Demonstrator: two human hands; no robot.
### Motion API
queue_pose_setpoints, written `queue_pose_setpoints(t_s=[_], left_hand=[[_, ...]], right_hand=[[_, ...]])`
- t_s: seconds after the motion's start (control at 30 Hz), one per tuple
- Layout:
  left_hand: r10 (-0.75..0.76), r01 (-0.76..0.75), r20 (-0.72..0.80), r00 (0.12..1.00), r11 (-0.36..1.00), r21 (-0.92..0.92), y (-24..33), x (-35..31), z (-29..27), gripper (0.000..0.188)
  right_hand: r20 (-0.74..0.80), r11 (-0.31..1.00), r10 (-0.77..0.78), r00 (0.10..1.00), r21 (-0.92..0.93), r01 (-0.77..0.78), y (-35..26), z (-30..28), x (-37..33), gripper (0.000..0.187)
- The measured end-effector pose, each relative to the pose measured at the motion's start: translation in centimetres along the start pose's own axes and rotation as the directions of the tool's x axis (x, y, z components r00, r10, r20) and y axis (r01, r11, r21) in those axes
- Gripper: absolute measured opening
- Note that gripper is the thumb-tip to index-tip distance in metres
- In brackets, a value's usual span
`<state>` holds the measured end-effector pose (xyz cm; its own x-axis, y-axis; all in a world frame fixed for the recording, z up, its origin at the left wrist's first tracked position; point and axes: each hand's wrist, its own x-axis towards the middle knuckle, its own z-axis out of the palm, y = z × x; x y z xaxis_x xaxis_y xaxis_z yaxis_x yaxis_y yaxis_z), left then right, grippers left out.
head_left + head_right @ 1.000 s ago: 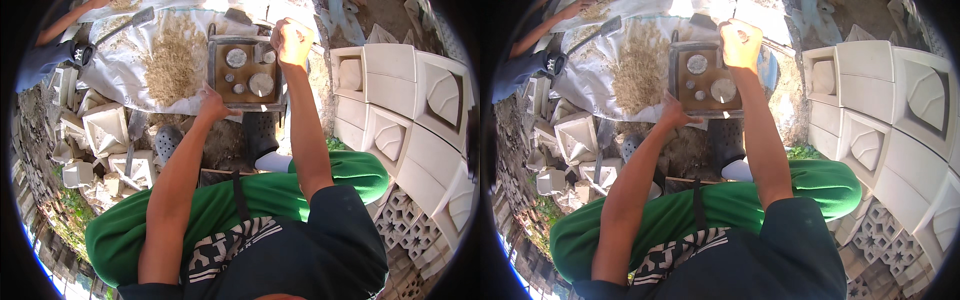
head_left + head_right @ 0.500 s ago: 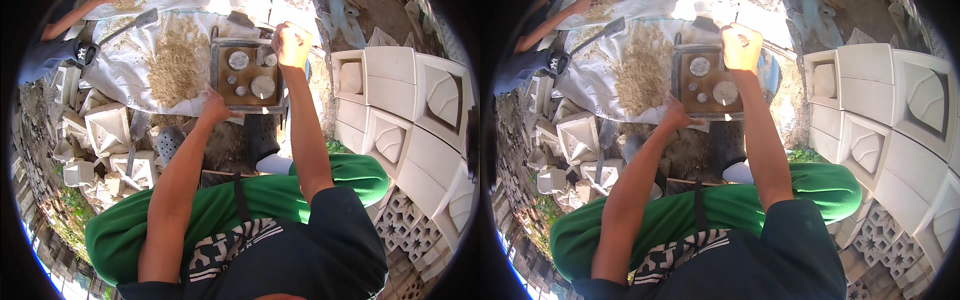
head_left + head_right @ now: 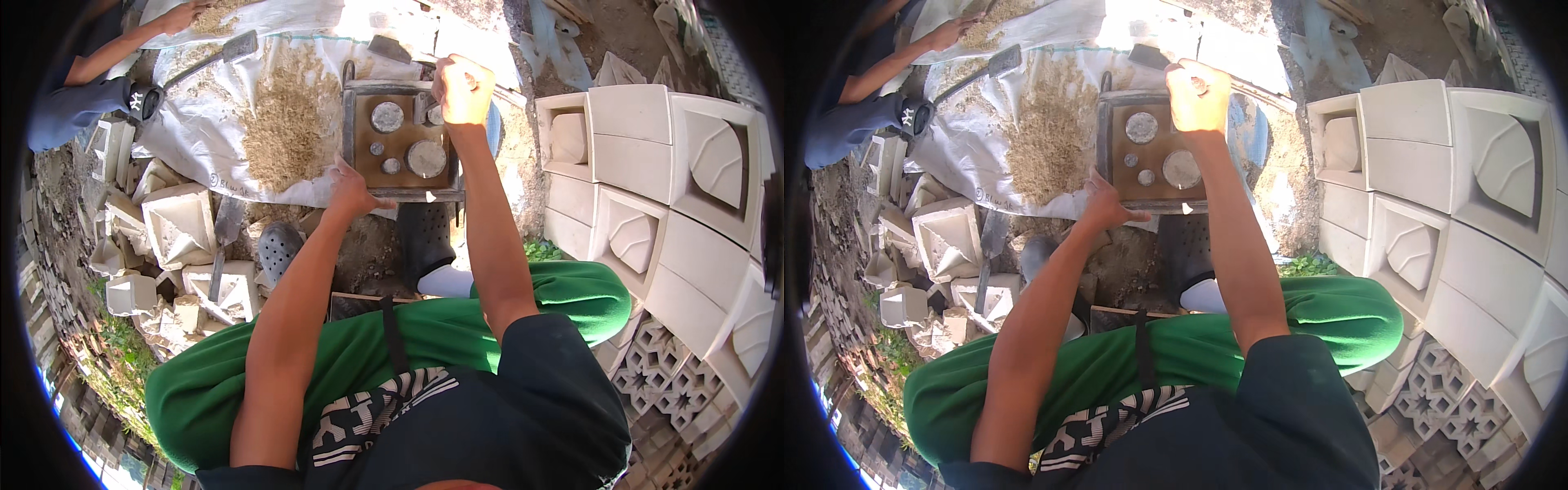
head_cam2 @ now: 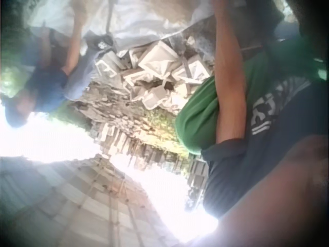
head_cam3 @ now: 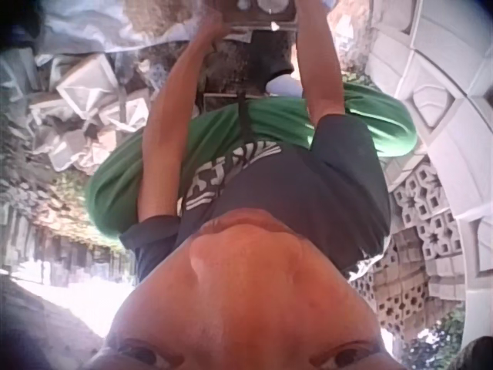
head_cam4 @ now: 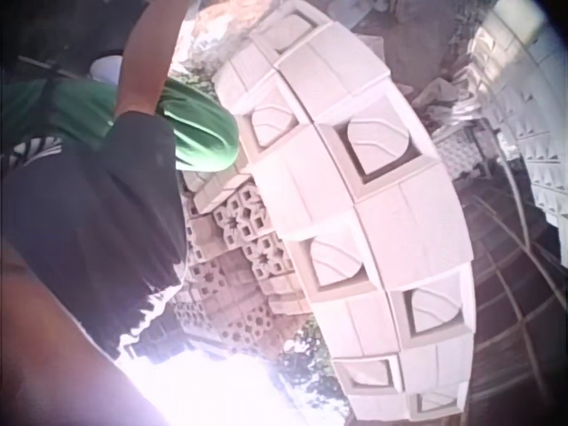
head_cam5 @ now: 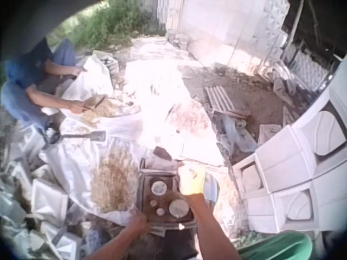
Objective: The person scrapes and levels the material inside a wooden mold using a small hand scraper.
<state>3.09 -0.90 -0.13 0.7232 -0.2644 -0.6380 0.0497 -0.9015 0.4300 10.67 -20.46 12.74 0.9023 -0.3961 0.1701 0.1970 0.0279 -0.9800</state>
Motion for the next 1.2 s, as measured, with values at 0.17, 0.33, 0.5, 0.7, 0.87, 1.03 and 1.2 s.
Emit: queue_pose_setpoints(t_s=[0.17, 0.33, 0.5, 0.7, 0.87, 1.03, 1.2], left_hand=[[-0.024, 0.024, -0.020, 1.000, 1.000, 0.013, -0.5, 0.1, 0.4, 0.156], [-0.014, 0.014, 0.008, 1.000, 1.000, -0.005, -0.3, 0.2, 0.6, 0.156], [-0.019, 0.019, -0.019, 1.000, 1.000, -0.011, 0.2, -0.1, 0.0, 0.157], [-0.014, 0.016, 0.119, 0.993, 1.000, -0.020, 0.0, 0.0, -0.6, 0.158], [-0.013, 0.014, 0.100, 0.995, 1.000, -0.012, -0.5, 0.5, -0.2, 0.159], [0.016, -0.016, -0.005, 1.000, 0.998, 0.055, -0.5, 0.4, 0.6, 0.154], [0.012, -0.012, -0.020, 1.000, 1.000, 0.006, -0.3, 0.1, 0.4, 0.155]], right_hand=[[0.042, 0.986, -0.016, 0.999, 0.166, 0.009, -0.5, 0.1, -0.2, 0.027], [0.105, 1.000, 0.015, 0.994, -0.026, -0.012, 1.0, -0.5, 0.5, 0.025], [0.031, 1.000, -0.019, 0.999, 0.022, 0.018, 1.5, 0.0, -0.1, 0.023], [0.052, 0.980, -0.066, 0.996, 0.191, 0.055, 0.3, -0.7, -0.4, 0.024], [0.096, 0.991, -0.137, 0.986, 0.016, 0.136, -0.1, 0.0, 0.0, 0.030], [0.071, 0.990, -0.113, 0.991, -0.079, 0.119, 2.1, 0.4, 0.5, 0.025], [0.016, 1.000, -0.018, 1.000, 0.001, 0.018, 0.4, -0.8, -0.2, 0.022]])
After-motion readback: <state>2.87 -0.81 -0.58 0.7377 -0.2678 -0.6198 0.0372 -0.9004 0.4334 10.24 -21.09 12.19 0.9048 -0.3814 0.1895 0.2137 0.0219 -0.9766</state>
